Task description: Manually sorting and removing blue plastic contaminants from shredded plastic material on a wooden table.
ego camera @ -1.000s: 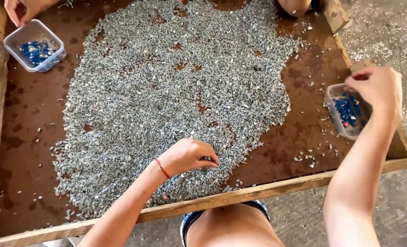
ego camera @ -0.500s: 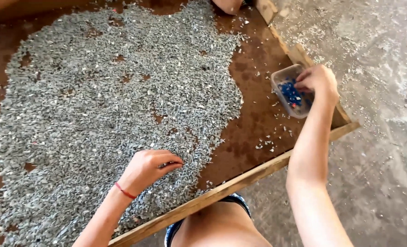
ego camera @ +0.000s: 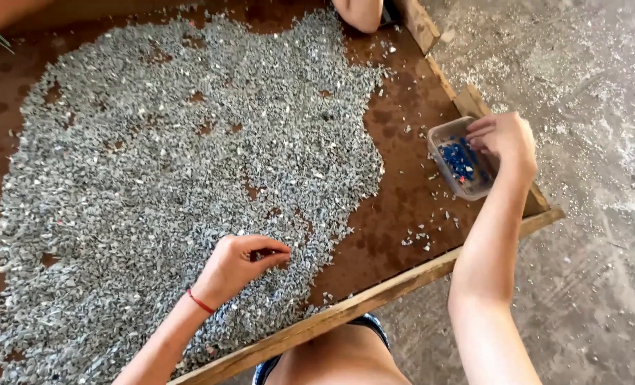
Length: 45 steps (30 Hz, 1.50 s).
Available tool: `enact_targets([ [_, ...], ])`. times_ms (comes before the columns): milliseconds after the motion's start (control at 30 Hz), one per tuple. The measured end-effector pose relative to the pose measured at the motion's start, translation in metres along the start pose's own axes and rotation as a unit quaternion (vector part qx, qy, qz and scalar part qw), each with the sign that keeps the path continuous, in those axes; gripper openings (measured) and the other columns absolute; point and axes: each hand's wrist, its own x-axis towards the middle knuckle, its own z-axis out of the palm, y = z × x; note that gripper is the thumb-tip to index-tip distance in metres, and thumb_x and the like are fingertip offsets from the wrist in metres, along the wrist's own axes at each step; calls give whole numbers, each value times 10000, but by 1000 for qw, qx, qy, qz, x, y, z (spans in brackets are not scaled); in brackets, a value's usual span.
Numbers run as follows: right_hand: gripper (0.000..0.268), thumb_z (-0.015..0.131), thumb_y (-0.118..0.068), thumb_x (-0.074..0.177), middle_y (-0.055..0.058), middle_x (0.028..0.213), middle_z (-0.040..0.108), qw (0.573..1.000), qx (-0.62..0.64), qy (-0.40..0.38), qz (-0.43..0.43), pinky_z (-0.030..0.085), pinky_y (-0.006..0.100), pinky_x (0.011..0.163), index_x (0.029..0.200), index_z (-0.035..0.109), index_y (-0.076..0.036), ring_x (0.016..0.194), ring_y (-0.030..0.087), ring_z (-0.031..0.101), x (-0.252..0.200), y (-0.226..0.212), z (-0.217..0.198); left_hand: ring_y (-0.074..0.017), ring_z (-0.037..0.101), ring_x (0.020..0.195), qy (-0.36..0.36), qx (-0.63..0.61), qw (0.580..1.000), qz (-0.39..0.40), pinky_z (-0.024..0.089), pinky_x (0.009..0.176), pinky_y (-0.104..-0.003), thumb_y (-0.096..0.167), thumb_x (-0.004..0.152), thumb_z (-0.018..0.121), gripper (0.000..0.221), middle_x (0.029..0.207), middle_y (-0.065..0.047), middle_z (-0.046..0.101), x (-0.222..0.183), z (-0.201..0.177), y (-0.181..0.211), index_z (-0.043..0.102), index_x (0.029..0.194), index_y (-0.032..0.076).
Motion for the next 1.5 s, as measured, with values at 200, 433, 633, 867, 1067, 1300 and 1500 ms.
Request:
enact_targets([
  [200,348,650,77,888,83,1028,749,998,52,-17,-26,624,283,736,1114,764,-161,865,228,733,-12,-2,2,-148,715,683,13,-140,988,-70,559,650,-290,114,848,825,128,738,-92,829,-1,9,-2,848,973,93],
  [433,196,696,-167,984,49,955,752,996,-32,39,-69,586,311,734,1166,763,-138,771,183,719,-16,-20,2,-199,771,790,100,-355,909,-194,524,598,-208,140,880,766,224,949,-147,812,1,8,1,786,1066,16],
  [633,402,673,-312,1263,25,699,691,912,43,236,-334,417,224,627,946,774,-86,550,102,644,-35,-51,18,-223,779,902,84,-422,879,-208,614,720,-245,181,917,720,229,1048,-142,801,-1,5,-1,744,1100,47],
  [867,132,760,-191,915,-6,748,756,755,50,63,-651,573,304,658,789,725,-171,708,185,721,-149,-156,101,-233,784,986,84,-406,884,-219,609,804,-246,214,939,742,228,1028,-121,813,-1,14,7,732,1098,50],
  [1067,125,781,-224,889,29,833,733,689,144,-222,-675,597,323,690,918,717,-121,777,211,729,-205,-174,151,-223,778,992,84,-404,882,-229,607,811,-238,244,953,727,249,1024,-103,805,-1,16,1,713,1117,57],
  [1300,130,826,-197,845,43,833,749,713,160,-299,-614,591,326,741,896,750,-105,774,178,719,-201,-171,157,-229,784,952,86,-419,876,-224,610,760,-214,229,942,744,247,1000,-109,803,-1,18,-2,711,1114,54],
  [1500,97,816,-198,859,0,837,762,700,115,-251,-659,596,310,711,907,748,-148,758,162,735,-202,-174,152,-204,783,933,83,-422,872,-236,607,744,-198,254,929,757,292,1054,-106,804,0,17,-5,720,1137,53],
])
